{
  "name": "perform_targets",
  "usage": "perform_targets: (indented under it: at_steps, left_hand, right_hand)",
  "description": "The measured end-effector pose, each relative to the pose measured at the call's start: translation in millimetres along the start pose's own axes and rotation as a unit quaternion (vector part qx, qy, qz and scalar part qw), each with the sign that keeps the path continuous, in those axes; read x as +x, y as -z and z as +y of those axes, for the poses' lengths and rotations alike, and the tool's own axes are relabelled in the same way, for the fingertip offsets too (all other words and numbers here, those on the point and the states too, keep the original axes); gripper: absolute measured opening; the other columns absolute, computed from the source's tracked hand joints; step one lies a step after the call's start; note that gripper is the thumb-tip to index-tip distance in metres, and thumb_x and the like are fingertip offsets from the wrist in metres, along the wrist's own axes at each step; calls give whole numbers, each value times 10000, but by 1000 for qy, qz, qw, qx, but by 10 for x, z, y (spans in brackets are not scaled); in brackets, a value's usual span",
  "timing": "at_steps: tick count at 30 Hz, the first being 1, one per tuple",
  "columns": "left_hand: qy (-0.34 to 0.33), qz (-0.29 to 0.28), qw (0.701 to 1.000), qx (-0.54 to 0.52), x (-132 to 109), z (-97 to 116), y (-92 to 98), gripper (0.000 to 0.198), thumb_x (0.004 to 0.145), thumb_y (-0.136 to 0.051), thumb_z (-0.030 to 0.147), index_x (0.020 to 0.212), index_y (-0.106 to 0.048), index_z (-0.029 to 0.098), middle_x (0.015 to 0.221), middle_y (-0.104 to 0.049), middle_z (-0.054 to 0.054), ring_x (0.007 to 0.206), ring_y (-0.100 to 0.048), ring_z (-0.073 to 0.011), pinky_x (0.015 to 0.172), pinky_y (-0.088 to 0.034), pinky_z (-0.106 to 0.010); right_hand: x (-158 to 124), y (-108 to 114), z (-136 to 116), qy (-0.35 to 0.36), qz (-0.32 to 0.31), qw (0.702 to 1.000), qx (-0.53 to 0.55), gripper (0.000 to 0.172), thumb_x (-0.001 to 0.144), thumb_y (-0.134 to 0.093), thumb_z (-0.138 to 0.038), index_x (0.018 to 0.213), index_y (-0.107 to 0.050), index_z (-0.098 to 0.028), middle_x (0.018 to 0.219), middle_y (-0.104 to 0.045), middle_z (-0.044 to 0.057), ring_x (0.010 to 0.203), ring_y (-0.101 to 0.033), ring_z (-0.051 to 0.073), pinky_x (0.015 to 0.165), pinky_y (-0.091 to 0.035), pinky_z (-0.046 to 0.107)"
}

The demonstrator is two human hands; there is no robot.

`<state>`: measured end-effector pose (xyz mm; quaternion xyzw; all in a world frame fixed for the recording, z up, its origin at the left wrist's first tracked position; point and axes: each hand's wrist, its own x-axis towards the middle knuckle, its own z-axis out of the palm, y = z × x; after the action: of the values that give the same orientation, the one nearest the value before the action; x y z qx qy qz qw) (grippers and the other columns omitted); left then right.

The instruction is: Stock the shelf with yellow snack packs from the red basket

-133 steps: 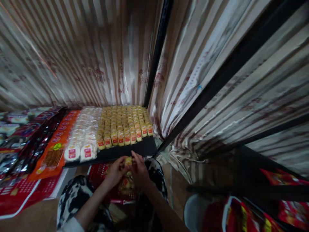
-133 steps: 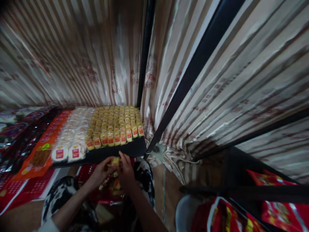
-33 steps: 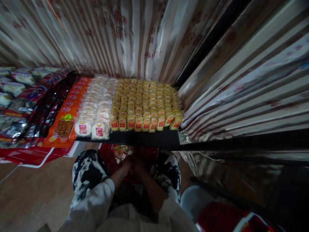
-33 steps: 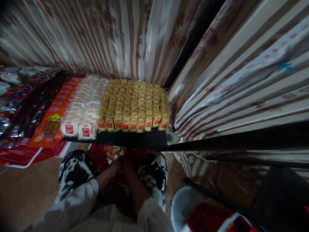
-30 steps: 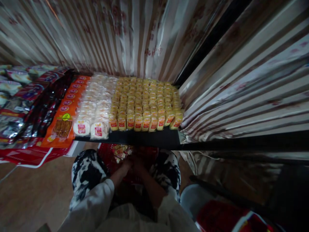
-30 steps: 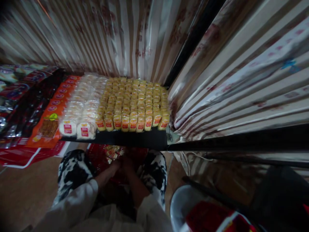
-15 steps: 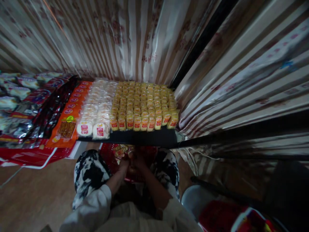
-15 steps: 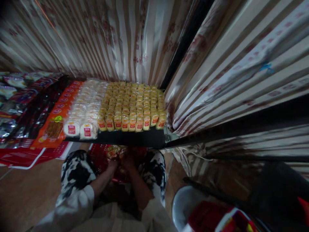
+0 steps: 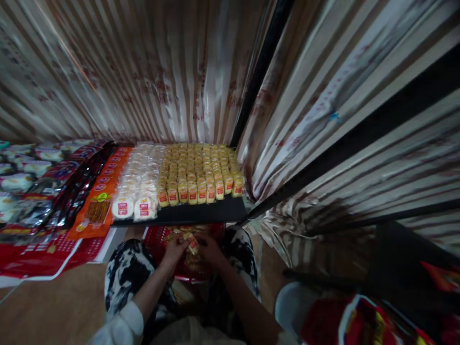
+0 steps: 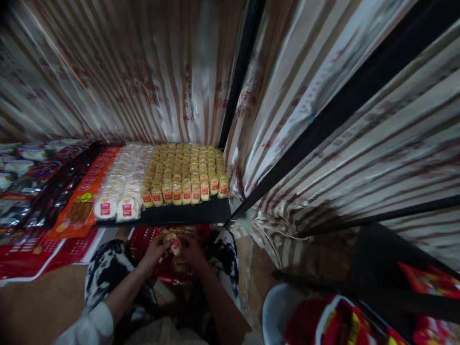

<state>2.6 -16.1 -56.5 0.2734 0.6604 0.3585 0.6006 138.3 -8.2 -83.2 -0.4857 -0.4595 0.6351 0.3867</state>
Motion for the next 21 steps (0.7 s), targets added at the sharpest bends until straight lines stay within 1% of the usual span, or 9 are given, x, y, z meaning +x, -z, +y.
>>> perform_targets:
  at_steps: [2,4,6,8,10,12,14,17,21]
  left_hand:
    - [-66,-14,997,32,-31,108,-27,383,621,-683,409,876,-559,152,543,-503,63,464,-483,-89,445,-376,-191]
    - [-130,-21,989,67,-56,242,-85,388,617,-666,435,866,-573,153,589,-533,46,520,-512,-109,490,-410,-213]
    - [-193,-25,976,103,-83,406,-182,389,646,-638,424,921,-588,154,658,-572,22,596,-545,-129,557,-440,-234]
    - [-248,-20,959,136,-110,592,-318,380,685,-607,384,992,-587,162,720,-594,10,650,-558,-133,629,-455,-246]
    - [-291,-13,942,168,-127,784,-480,379,709,-581,332,1052,-577,170,758,-604,4,666,-559,-130,675,-460,-254]
    - [-339,-4,917,209,-128,970,-649,370,736,-562,306,1085,-571,183,782,-608,-1,682,-560,-130,708,-461,-266]
    - [-379,3,890,254,-106,1139,-807,347,760,-554,297,1088,-574,187,807,-615,-10,715,-567,-136,735,-460,-278]
    - [-405,16,863,302,-24,1341,-1014,347,788,-541,285,1117,-555,173,852,-622,-31,736,-573,-145,738,-460,-288]
    - [-406,47,849,336,138,1491,-1247,361,802,-539,261,1150,-525,166,900,-630,-54,798,-584,-167,767,-457,-301]
  right_hand:
    - [-64,39,-136,38,6,999,-16,282,697,-619,-334,946,-653,-204,936,-689,48,889,-640,215,814,-500,392]
    - [-120,77,-266,88,26,995,-39,277,745,-560,-286,1000,-631,-204,987,-676,49,932,-628,198,851,-490,372]
    - [-163,115,-385,151,87,981,-87,281,781,-503,-243,1036,-613,-201,1020,-658,57,956,-613,183,880,-479,358]
    - [-189,157,-495,210,188,945,-165,305,813,-459,-230,1083,-594,-192,1073,-625,82,1013,-578,188,921,-454,371]
    - [-197,207,-596,258,275,894,-243,351,844,-418,-234,1165,-549,-176,1157,-573,111,1107,-514,203,972,-410,406]
    - [-183,265,-682,291,312,854,-297,408,869,-369,-226,1259,-467,-160,1260,-502,128,1201,-432,213,1013,-359,443]
    - [-144,330,-742,302,323,834,-329,452,878,-333,-207,1322,-387,-145,1339,-429,134,1265,-358,217,1034,-325,463]
    - [-31,440,-770,285,336,832,-337,504,865,-314,-171,1366,-307,-117,1402,-346,143,1317,-281,217,1055,-298,468]
    - [188,600,-719,253,351,849,-303,563,819,-316,-118,1381,-279,-120,1434,-295,123,1336,-251,201,1065,-308,435]
